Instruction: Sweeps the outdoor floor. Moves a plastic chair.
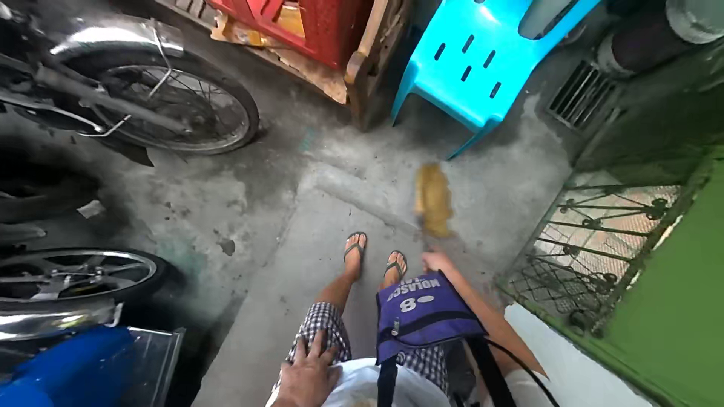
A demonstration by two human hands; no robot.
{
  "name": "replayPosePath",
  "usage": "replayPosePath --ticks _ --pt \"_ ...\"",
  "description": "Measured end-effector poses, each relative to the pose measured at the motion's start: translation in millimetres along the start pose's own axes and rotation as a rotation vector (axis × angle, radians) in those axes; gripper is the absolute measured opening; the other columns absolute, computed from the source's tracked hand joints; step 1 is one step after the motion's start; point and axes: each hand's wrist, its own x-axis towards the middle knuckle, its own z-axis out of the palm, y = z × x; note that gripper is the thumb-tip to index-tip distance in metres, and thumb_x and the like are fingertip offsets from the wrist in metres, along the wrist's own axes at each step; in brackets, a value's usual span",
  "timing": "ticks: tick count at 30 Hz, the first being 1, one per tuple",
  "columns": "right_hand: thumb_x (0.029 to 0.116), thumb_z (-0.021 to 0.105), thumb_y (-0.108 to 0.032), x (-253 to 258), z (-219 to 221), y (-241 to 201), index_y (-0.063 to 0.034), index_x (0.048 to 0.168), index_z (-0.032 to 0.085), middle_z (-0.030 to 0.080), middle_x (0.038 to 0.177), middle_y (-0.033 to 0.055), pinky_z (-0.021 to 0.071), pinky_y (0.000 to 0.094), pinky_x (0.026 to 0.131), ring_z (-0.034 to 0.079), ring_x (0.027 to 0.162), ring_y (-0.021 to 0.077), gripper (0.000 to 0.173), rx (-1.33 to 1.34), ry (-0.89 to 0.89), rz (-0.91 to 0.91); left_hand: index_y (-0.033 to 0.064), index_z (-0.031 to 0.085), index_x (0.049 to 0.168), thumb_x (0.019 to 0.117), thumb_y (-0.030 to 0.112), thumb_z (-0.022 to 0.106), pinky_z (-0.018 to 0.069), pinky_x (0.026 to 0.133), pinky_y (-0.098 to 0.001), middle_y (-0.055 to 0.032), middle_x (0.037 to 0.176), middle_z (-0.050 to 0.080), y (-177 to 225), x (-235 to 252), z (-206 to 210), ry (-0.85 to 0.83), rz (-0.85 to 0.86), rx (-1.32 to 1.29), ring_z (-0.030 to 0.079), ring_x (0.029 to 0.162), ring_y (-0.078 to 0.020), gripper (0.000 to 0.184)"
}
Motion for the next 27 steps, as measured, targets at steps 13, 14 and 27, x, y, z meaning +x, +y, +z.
replayPosePath --ticks 13,14,27 --pt "0.1044 0.055 -0.017 -79.4 57.3 -94.7 -0.0082 0.151 0.043 0.064 0.087 0.0064 0.0485 0.0255 0.052 0.058 0.062 0.0096 0.049 0.631 -0.388 -0.115 0.0258 0.061 0.142 0.0961 0.037 0.066 0.0328 0.110 -0.0705 -0.0145 0.168 0.024 7.5 -22.0 -87.7 -0.012 -0.020 -0.362 0.017 0.153 -0.0493 0.048" --pt "0.1044 0.054 -0.018 -85.9 50.1 -101.5 -0.0090 0.149 0.044 0.061 0.081 0.0059 0.0457 0.0244 0.046 0.055 0.055 0.0096 0.047 0.675 -0.366 -0.069 0.0226 0.061 0.143 0.0975 0.033 0.066 0.0310 0.112 -0.0689 -0.0171 0.168 0.023 9.2 -28.6 -99.8 -0.029 -0.021 -0.407 0.017 0.152 -0.0501 0.047" --pt "0.1085 0.050 -0.027 10.2 15.0 -197.7 -0.0163 0.163 0.023 0.057 0.081 0.0094 0.0520 0.0351 0.048 0.054 0.051 0.0177 0.061 0.253 0.200 -0.369 0.0459 0.062 0.137 0.0903 0.059 0.062 0.0359 0.102 -0.0776 0.0010 0.167 0.031 -36.0 16.3 -30.9 0.037 -0.021 -0.382 0.023 0.151 -0.0463 0.048"
